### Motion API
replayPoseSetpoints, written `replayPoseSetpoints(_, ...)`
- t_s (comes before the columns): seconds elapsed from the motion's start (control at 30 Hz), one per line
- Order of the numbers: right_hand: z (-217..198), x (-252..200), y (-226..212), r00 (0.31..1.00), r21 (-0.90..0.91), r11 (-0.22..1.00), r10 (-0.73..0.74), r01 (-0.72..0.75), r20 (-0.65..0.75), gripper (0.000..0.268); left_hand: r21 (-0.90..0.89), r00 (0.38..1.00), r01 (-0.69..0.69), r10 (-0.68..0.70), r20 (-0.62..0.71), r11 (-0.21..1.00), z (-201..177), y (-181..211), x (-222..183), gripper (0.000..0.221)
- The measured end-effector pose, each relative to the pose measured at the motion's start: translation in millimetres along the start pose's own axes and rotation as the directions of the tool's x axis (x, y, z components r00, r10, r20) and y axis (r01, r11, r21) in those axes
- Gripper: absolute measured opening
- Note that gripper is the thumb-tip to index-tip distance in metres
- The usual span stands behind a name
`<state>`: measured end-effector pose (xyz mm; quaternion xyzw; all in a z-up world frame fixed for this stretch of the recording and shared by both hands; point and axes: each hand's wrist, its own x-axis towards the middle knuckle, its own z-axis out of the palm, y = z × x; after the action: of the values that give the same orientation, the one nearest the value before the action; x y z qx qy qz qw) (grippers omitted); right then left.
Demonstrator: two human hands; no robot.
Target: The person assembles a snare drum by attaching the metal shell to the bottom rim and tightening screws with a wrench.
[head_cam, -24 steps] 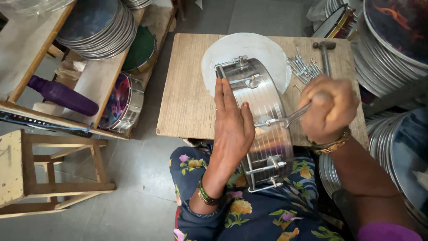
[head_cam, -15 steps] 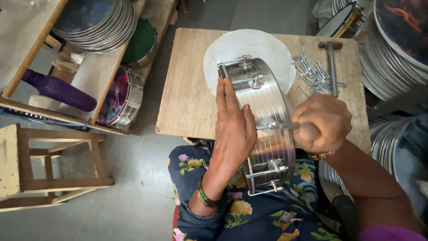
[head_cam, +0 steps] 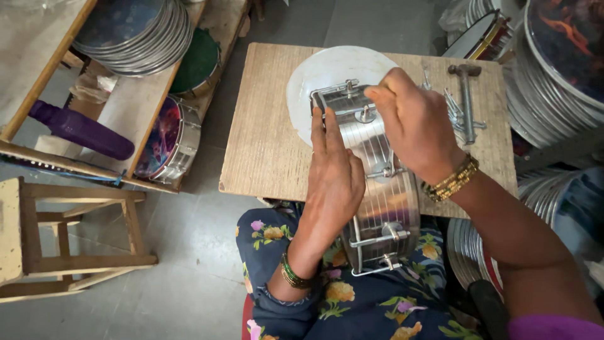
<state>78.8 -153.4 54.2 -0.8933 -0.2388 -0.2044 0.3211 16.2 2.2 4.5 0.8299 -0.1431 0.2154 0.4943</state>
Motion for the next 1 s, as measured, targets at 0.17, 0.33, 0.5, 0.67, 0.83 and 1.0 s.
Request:
replayPoseSetpoints(0.17, 12.9, 16.3, 25.0, 0.991, 0.036, 0.996, 0.078, -0.083, 0.109, 0.029, -0.043, 0.995, 0.090, -0.088, 0.040, 0.995, 5.1, -5.1, 6.8, 0.066)
replayPoseSetpoints(0.33, 19.7, 18.6, 53.2, 0.976, 0.406, 0.888, 0.206, -0.217, 0.073, 0.031, 0.024, 1.000, -0.015, 0.015, -0.006, 1.000, 7.9, -9.3, 9.1, 0.065)
replayPoseSetpoints(0.5, 2.1, -11.7, 55.1, 0.928, 0.338, 0.910, -0.112, 0.239, -0.357, 0.027, -0.037, 0.995, 0.094, -0.093, 0.020, 0.995, 1.3, -3.4, 4.0, 0.064)
replayPoseSetpoints(0.67, 11.6, -39.3, 38.5, 0.708, -0.029, 0.811, -0.527, 0.584, -0.471, 0.023, -0.035, 0.998, 0.055, -0.055, 0.000, 0.998, 0.9, -1.9, 1.8, 0.065)
replayPoseSetpoints(0.83, 5.0, -44.3, 25.6, 0.808, 0.034, 0.869, -0.445, 0.494, -0.386, 0.028, -0.033, 0.999, 0.024, -0.025, -0.026, 0.999, -2.9, 1.3, -4.3, 0.066)
replayPoseSetpoints(1.0, 2.1, -15.6, 4.8, 0.999, 0.181, 0.983, -0.029, 0.036, -0.040, 0.025, -0.053, 0.990, 0.133, -0.131, 0.043, 0.990, -9.4, 8.2, -7.0, 0.067)
